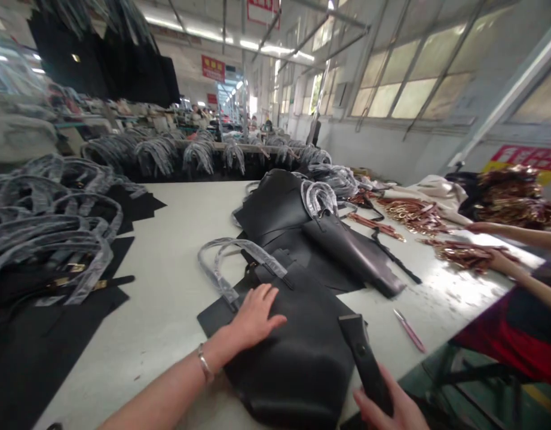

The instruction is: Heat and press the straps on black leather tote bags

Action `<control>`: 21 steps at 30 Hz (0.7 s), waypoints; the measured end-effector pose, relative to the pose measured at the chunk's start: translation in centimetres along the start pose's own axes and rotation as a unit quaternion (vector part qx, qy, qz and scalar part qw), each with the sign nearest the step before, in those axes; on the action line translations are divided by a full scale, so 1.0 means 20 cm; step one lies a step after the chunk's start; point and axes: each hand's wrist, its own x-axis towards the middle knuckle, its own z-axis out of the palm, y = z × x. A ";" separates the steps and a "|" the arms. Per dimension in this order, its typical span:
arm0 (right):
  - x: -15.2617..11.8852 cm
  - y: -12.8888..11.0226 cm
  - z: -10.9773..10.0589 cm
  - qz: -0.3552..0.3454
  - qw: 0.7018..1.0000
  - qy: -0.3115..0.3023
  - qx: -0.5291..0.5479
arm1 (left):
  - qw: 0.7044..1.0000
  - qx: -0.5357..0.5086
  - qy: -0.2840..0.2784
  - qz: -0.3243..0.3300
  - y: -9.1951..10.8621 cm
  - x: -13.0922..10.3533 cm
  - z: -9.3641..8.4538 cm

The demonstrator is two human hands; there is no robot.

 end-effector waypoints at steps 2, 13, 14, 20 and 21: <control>0.03 -0.06 0.00 0.017 1.000 -0.014 -0.006 | 0.997 -0.010 -0.025 0.075 0.08 -0.08 0.12; 0.12 -0.18 -0.04 0.078 0.991 -0.108 0.035 | 0.966 -0.080 -0.099 0.227 -0.07 -0.31 -0.08; 0.14 -0.21 -0.05 0.081 0.988 -0.119 0.051 | 0.972 -0.088 -0.080 0.203 -0.04 -0.30 -0.06; 0.33 -0.33 -0.01 0.095 0.970 -0.203 0.097 | 0.989 -0.078 -0.004 0.127 0.14 -0.25 0.15; 0.37 -0.34 -0.01 0.097 0.967 -0.216 0.096 | 0.988 -0.078 -0.002 0.130 0.14 -0.26 0.18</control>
